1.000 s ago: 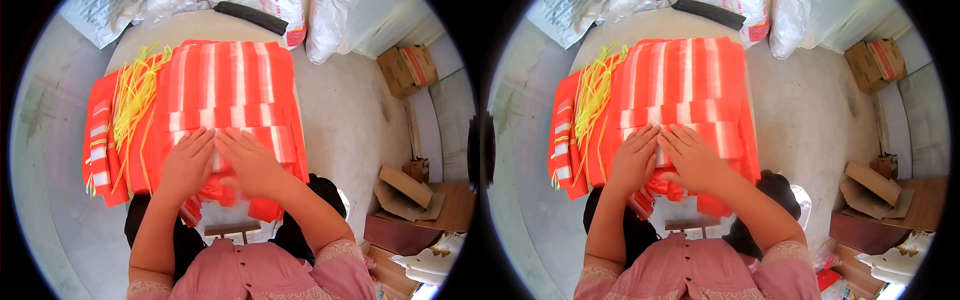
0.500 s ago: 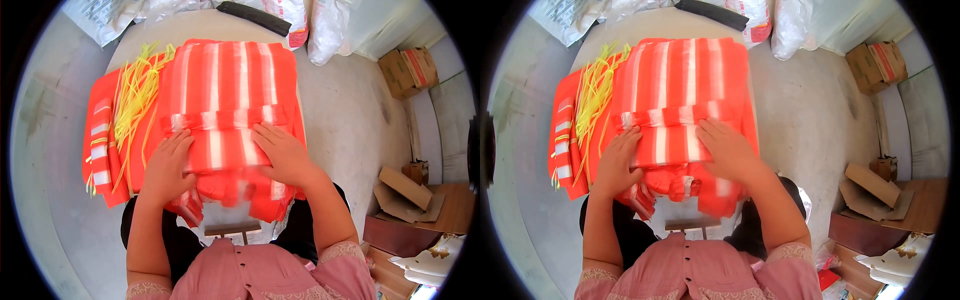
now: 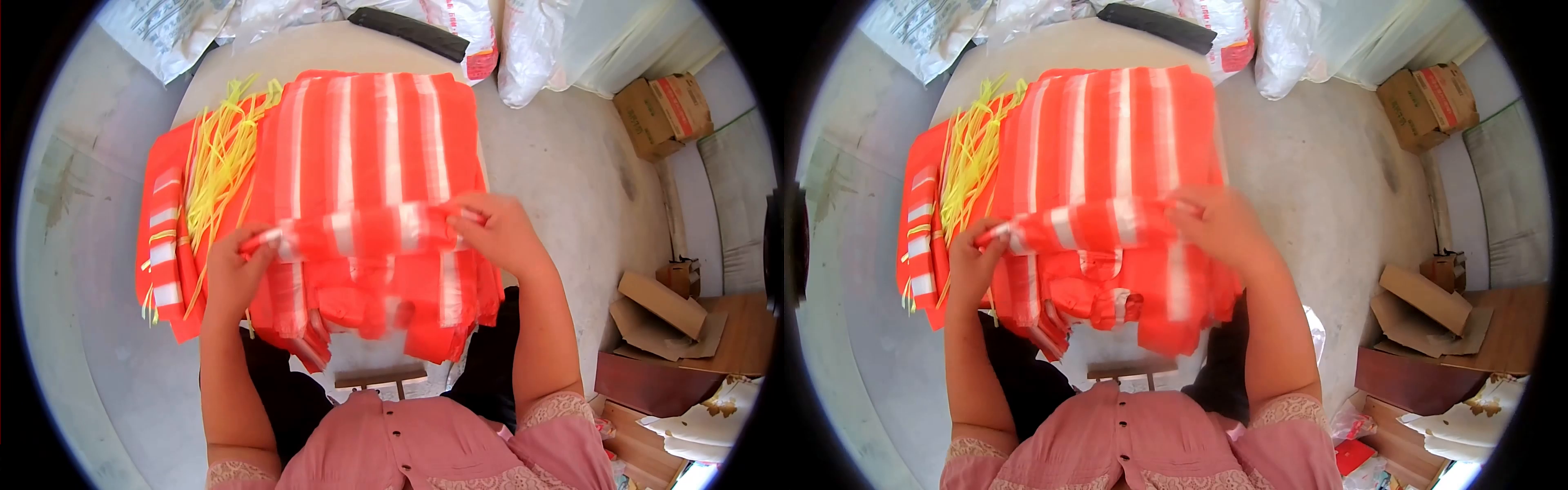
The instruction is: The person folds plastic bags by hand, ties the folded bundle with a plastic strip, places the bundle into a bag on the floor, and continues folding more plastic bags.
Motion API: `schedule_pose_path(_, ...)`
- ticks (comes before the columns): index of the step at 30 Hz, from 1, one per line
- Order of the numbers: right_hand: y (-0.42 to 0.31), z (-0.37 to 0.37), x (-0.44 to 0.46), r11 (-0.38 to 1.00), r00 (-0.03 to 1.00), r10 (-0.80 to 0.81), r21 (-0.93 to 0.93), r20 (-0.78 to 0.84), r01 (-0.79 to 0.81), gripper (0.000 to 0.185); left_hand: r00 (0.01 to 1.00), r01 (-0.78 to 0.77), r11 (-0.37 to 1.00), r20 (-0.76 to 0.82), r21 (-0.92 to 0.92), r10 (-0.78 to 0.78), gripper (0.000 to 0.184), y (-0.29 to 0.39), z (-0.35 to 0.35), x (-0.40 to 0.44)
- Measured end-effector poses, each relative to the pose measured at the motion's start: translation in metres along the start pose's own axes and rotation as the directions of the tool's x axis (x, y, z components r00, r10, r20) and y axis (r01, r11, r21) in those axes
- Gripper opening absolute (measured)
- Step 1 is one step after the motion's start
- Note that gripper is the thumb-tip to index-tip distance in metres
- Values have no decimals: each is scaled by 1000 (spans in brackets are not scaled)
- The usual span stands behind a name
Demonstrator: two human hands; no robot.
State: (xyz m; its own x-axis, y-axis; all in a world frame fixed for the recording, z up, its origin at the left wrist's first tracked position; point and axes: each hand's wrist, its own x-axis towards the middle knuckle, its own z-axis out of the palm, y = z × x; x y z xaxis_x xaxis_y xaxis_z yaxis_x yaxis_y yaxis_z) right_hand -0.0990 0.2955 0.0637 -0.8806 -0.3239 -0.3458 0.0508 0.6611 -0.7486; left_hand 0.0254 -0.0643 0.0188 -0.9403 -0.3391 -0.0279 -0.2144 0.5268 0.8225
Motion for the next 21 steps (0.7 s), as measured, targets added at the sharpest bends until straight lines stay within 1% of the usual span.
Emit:
schedule_pose_path(1, 1, 3, 3, 995, 995, 43, 95, -88, -35, 42, 992, 65, 997, -104, -31, -67, 37, 8, 5, 3)
schedule_pose_path(2, 8, 10, 9, 993, 967, -119, -10, -226, 120, 44, 982, 25, 1000, -187, 15, -21, 45, 12, 10, 7)
schedule_pose_path(3, 12, 18, 16, 957, 894, -288, -135, -343, 257, 45, 964, -113, 982, -222, 154, 146, 49, 13, 16, 10)
schedule_pose_path(4, 15, 24, 22, 888, 779, -456, -273, -430, 369, 47, 920, -242, 925, -233, 292, 314, 52, 11, 23, 13)
schedule_pose_path(5, 18, 29, 23, 847, 784, -523, -309, -335, 433, 52, 852, -352, 833, -222, 426, 474, 56, 11, 29, 15)
schedule_pose_path(6, 14, 36, 21, 800, 778, -583, -337, -234, 497, 58, 872, -387, 820, -122, 421, 474, 65, 15, 35, 11)
schedule_pose_path(7, 10, 44, 19, 750, 764, -631, -355, -132, 558, 63, 846, -474, 761, -12, 444, 534, 66, 21, 41, 10)
schedule_pose_path(9, 5, 66, 20, 615, 692, -722, -444, 17, 652, 71, 759, -634, 626, 211, 454, 616, 68, 34, 53, 7)
schedule_pose_path(10, 4, 75, 21, 539, 650, -754, -476, 96, 695, 75, 763, -638, 631, 249, 441, 597, 69, 36, 59, 5)
schedule_pose_path(12, 4, 85, 22, 516, 658, -740, -511, 138, 687, 78, 763, -646, 640, 326, 415, 558, 70, 36, 69, 3)
schedule_pose_path(13, 5, 87, 22, 503, 662, -733, -529, 157, 683, 79, 771, -636, 650, 322, 415, 549, 70, 34, 71, 3)
schedule_pose_path(15, 10, 88, 27, 495, 659, -736, -542, 155, 679, 75, 786, -618, 668, 313, 415, 533, 71, 32, 75, 4)
schedule_pose_path(19, 22, 84, 33, 463, 663, -731, -598, 161, 655, 64, 794, -603, 627, 292, 493, 534, 66, 19, 73, 7)
schedule_pose_path(21, 29, 76, 33, 453, 664, -738, -637, 125, 624, 60, 795, -594, 592, 280, 546, 539, 65, 7, 71, 9)
